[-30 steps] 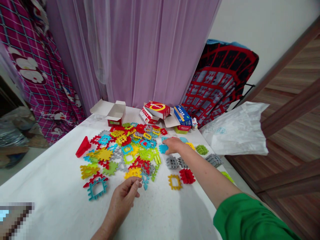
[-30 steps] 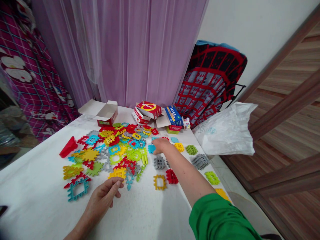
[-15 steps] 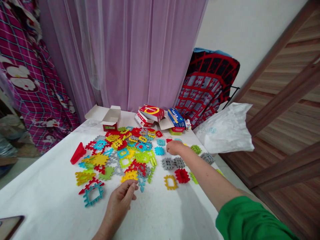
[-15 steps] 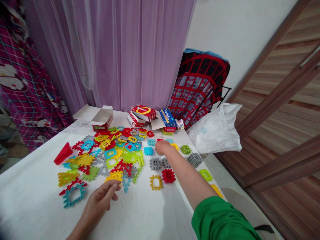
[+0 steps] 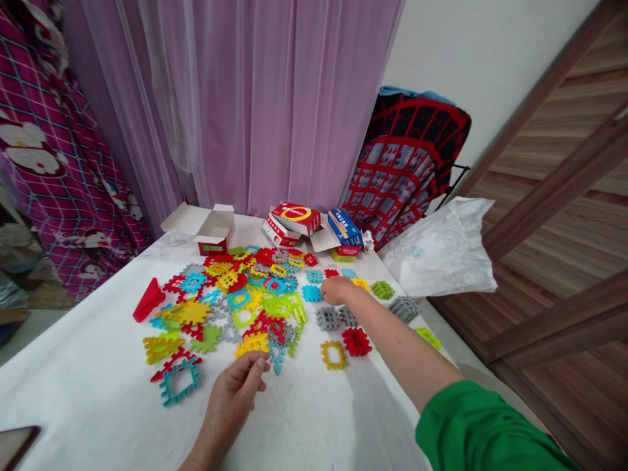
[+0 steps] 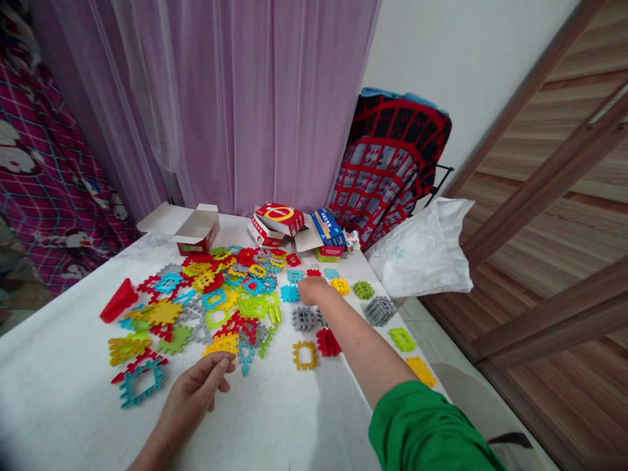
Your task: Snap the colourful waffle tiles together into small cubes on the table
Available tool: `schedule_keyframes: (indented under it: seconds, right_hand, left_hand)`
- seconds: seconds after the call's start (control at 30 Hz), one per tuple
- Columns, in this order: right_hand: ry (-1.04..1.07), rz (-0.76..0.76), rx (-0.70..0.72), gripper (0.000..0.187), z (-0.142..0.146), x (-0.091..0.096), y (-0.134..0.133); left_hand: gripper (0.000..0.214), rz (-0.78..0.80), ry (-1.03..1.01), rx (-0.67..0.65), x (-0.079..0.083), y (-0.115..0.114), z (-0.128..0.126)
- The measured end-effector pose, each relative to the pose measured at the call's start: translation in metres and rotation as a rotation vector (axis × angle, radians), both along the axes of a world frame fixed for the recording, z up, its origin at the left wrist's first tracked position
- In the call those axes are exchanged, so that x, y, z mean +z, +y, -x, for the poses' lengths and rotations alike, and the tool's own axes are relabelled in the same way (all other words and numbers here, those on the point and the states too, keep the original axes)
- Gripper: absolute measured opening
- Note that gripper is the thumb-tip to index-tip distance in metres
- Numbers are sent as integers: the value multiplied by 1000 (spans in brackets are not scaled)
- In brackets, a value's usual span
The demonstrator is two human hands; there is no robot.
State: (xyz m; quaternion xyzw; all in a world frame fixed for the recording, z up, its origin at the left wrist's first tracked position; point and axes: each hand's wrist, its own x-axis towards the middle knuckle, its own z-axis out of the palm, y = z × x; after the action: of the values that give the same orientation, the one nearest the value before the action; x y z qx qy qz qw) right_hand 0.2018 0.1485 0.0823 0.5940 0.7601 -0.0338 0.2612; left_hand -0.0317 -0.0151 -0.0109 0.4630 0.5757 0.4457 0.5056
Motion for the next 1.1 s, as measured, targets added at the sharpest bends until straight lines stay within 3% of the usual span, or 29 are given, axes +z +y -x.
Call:
schedule_keyframes:
  seconds: [0.2,0.47,1.1]
  right_hand:
    - [-2,-12,2,31,4,5,-3]
    - [-3,-26,13,27,4,8,-4]
    - [-6,-47,12,30,5,2,-2]
  left_hand:
    - [48,23,-4,0,7,0,-1]
    - [46,1,-11,6,-3,0,0]
    - [47,-5,-4,-4,1,-1,0]
